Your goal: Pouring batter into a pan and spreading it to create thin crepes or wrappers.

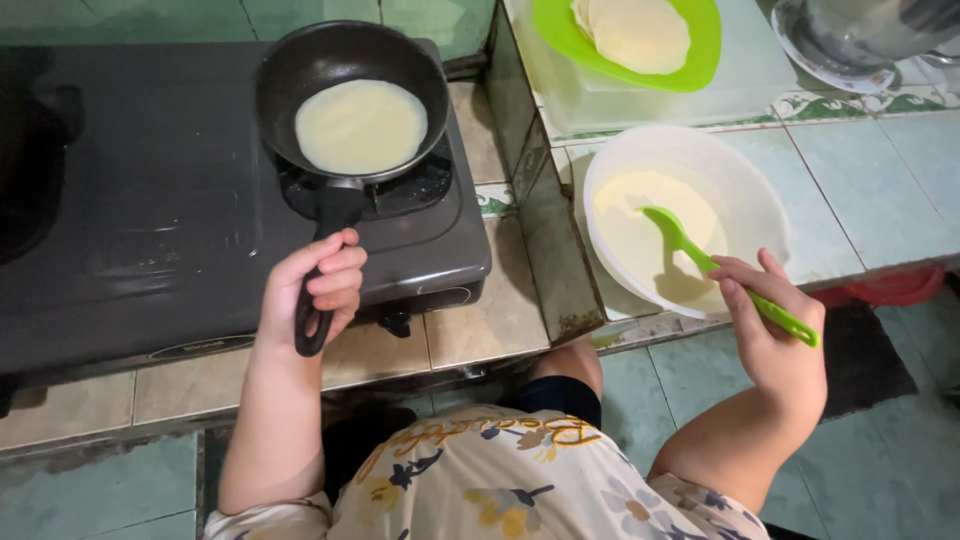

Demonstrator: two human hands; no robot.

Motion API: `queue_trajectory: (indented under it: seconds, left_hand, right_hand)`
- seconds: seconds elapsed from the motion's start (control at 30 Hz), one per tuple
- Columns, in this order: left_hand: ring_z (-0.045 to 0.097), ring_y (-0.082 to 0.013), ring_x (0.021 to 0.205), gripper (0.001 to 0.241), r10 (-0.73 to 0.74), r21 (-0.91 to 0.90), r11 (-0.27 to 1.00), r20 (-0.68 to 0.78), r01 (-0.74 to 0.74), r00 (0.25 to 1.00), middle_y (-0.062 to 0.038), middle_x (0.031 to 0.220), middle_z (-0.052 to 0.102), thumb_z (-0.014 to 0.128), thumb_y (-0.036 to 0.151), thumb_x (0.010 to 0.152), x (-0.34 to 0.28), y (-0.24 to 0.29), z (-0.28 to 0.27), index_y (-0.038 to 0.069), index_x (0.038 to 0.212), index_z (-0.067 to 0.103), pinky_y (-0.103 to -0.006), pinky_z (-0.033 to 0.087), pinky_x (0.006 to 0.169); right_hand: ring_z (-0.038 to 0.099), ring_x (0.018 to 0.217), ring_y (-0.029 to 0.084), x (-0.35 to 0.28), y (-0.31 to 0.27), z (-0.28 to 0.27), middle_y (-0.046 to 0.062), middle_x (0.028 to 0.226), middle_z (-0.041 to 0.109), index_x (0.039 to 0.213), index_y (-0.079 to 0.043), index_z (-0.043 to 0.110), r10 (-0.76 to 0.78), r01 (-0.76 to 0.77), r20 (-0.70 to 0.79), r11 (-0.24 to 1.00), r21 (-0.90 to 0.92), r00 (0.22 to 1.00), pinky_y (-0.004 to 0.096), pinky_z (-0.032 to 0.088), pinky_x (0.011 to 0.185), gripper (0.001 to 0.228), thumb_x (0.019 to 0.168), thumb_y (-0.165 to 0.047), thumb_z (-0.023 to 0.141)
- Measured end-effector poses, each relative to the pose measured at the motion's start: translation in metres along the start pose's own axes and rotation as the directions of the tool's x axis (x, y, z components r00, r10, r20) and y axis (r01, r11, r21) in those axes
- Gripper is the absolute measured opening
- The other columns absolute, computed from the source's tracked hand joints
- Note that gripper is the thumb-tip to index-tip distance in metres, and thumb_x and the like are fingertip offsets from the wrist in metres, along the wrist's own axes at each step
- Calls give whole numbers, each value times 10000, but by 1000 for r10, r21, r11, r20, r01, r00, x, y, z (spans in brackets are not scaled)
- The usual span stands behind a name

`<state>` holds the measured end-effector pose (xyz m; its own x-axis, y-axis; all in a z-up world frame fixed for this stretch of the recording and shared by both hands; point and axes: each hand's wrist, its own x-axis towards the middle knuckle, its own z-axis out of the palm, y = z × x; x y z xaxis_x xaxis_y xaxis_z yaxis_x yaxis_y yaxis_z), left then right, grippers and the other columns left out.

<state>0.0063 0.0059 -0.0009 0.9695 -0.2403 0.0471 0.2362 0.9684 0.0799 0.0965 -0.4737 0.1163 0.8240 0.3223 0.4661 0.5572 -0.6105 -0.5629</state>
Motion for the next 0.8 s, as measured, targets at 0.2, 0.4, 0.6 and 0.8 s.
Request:
queue_trajectory:
  seconds: [0.2,0.4,0.6,0.8]
  left_hand:
    - [466,-38,609,135,-59,-42,997,5,59,998,8,821,490,504,73,1093,26,19,13,-31,1115,587,-168,415,513]
    - [473,-31,590,77,-48,207,977,2,46,999,23,801,495,550,86,1067,83,33,66,30,1023,579,-171,409,489]
    - [461,-14,562,258,17,693,720,-64,32,998,59,727,486,646,177,1052,189,39,117,129,854,487,-167,380,462]
    - [535,-26,617,219,37,794,608,-38,8,999,40,736,547,671,151,1004,268,25,131,109,842,530,-189,455,538]
  right_hand:
    - [728,939,221,-5,7,2,153,1093,752,1125,-3,717,-2,3,-26,1000,28,1000,479,380,1292,130,1041,-59,636]
    - [745,981,242,-7,1,2,166,1087,756,1122,-1,717,9,-8,-29,999,36,1000,492,376,1287,141,1019,-54,636]
    - [738,1130,286,-11,5,5,174,1084,759,1094,-3,722,-5,7,-42,999,51,999,510,375,1254,129,1007,-57,643]
    - [742,1070,277,-17,1,2,164,1086,759,1082,1,714,-22,24,-40,999,49,999,513,375,1247,135,979,-26,632]
